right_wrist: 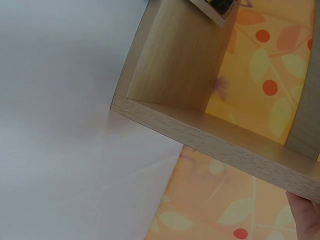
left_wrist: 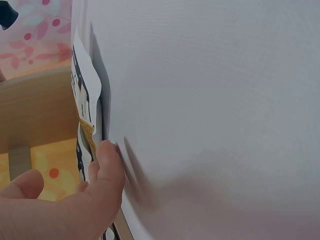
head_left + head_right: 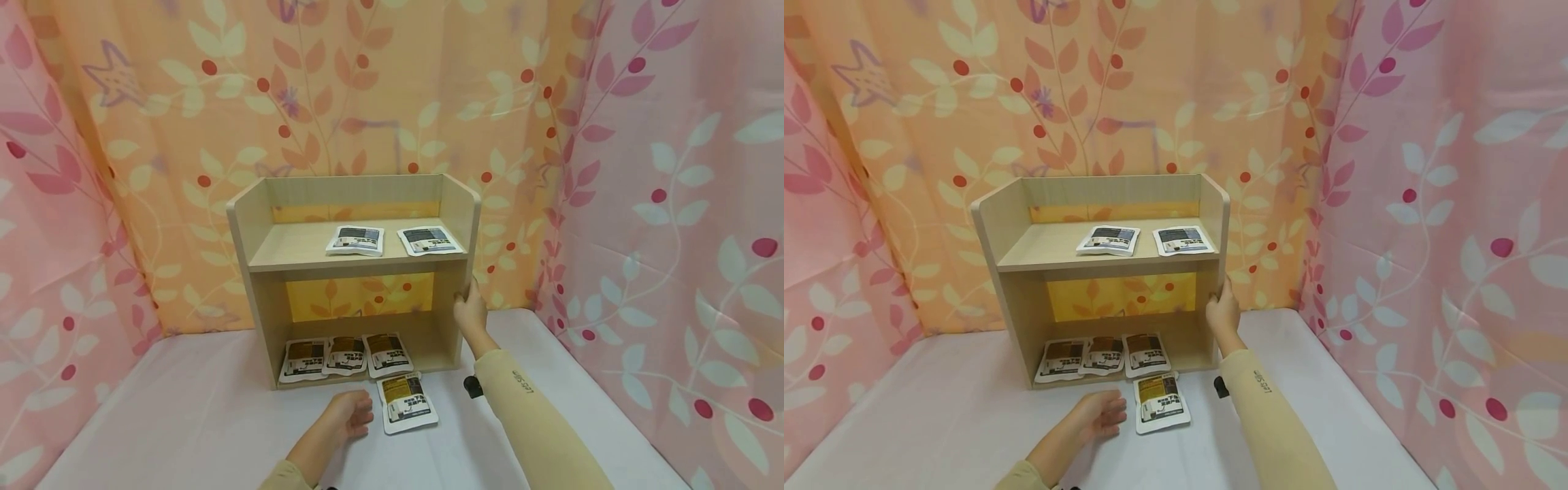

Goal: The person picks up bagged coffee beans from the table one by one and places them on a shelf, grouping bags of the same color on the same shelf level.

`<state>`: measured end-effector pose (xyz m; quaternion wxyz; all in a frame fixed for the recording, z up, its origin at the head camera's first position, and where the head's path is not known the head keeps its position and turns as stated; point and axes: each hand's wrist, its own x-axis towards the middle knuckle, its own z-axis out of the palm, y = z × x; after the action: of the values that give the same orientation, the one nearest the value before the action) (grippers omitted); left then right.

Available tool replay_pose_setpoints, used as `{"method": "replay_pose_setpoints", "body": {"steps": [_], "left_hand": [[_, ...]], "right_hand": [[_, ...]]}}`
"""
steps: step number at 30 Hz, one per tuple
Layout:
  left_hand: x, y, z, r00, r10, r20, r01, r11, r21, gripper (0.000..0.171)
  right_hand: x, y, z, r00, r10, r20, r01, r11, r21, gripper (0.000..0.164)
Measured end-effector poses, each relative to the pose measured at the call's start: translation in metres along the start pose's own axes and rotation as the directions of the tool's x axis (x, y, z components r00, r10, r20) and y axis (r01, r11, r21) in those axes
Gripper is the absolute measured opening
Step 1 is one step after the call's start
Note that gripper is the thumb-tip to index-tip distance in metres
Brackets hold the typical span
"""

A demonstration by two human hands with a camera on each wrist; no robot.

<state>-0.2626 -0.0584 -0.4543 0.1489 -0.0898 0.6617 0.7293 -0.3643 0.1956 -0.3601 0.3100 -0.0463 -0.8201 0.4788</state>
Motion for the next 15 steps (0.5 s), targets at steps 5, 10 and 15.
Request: {"method": "replay_pose_setpoints", "body": {"steps": [5,10,15], "left_hand": [[-0.002,-0.001,0.003,1.0,-0.013,-0.006,0.014,0.999,0.039,0.05],[0.001,-0.003,0.007,0.999,-0.04,-0.018,0.042,0.994,0.1,0.05],[0.005,-0.002,0.012,0.995,-0.085,-0.053,0.093,0.983,0.158,0.048]], "right_hand": [[0.001,0.001,0.001,1.0,-0.009,-0.009,0.009,1.0,0.028,0.049],[0.002,0.005,-0.002,0.999,-0.022,0.03,0.02,0.998,0.066,0.047],[0.005,0.011,-0.008,0.993,-0.049,0.103,0.033,0.989,0.146,0.04]]}}
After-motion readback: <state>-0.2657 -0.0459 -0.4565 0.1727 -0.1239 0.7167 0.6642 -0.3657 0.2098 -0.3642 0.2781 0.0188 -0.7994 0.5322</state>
